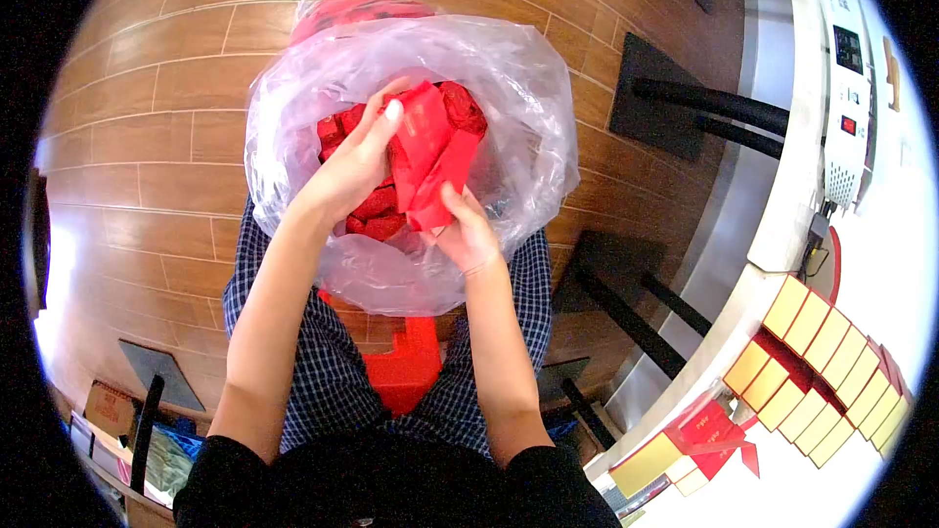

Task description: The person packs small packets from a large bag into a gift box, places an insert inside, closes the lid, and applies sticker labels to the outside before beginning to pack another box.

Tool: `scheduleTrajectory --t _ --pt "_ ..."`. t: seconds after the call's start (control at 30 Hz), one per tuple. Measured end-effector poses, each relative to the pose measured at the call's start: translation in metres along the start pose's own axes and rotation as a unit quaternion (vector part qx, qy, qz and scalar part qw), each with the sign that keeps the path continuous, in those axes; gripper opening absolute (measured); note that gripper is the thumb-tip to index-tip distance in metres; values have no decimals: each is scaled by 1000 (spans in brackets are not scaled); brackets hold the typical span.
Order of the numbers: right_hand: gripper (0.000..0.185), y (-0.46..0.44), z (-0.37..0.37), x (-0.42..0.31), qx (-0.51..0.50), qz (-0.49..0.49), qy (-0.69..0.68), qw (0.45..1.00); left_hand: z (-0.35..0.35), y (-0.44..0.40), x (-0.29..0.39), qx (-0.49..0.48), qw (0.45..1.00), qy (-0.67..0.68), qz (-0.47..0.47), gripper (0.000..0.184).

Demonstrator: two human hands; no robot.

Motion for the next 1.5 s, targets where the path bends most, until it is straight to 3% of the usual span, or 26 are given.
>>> scheduleTrajectory --t 0.07,0.23,0.3,0.4,0.5,0.57,0.7,0.8,0.83,0.97,1.03,1.07,1.13,1.2,1.27,1.33,1.4,1.43,1.5 --pt "43 -11 -23 8 -219 38 67 973 11 5 15 -12 1000 -4 4 74" --pt "39 4 4 -9 -141 -30 175 974 7 2 16 2 991 134 -13 57" --pt "39 5 10 -19 -116 -88 283 948 7 5 18 -7 994 111 -22 54" --pt "40 -1 5 -27 -121 -94 313 937 7 4 14 -22 996 86 -28 50" --pt "40 0 8 -29 -114 -95 302 942 6 5 13 -41 995 87 -30 49" --pt "36 -2 9 -28 -115 -97 294 944 6 8 16 -69 996 -9 -49 49" --pt "32 -6 9 -28 -95 -143 226 959 -1 2 3 -37 998 -43 -17 54" --pt "31 -1 12 -33 -65 -167 222 958 -9 -2 0 166 974 -156 2 51" --pt "29 1 12 -35 -61 -168 219 959 -6 1 5 136 988 -69 32 60" --pt "25 10 18 -39 -42 -175 237 955 -2 0 10 98 995 5 8 65" --pt "30 12 17 -38 40 -209 416 884 3 1 7 72 997 -11 27 60" --pt "30 13 18 -34 40 -209 416 884 6 1 5 46 998 -27 45 56" --pt "27 18 42 -21 121 -328 666 659 12 -1 0 32 998 -31 42 57" --pt "21 23 64 -8 180 -265 744 587 23 2 -2 130 984 -116 24 60" --pt "17 22 80 -1 179 -269 759 566 22 4 -10 60 986 -151 45 77" --pt "23 17 78 -3 163 -232 761 583 18 6 -7 11 996 -83 18 99" --pt "37 14 75 -5 100 -342 778 517 16 7 0 0 998 -54 9 96" --pt "47 15 75 -7 73 -341 776 526 17 7 3 -11 1000 -25 0 94" --pt "43 16 71 -11 40 -365 764 531 16 7 6 -6 1000 7 -6 88"
Point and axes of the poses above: each hand's wrist, its own y-axis away from the middle knuckle, its own z-axis out of the palm, x = y × z, the point moved 1 cm from there along -y, towards the middle knuckle, and after that the axes turned 10 degrees about -x, right-handed, at the moved point
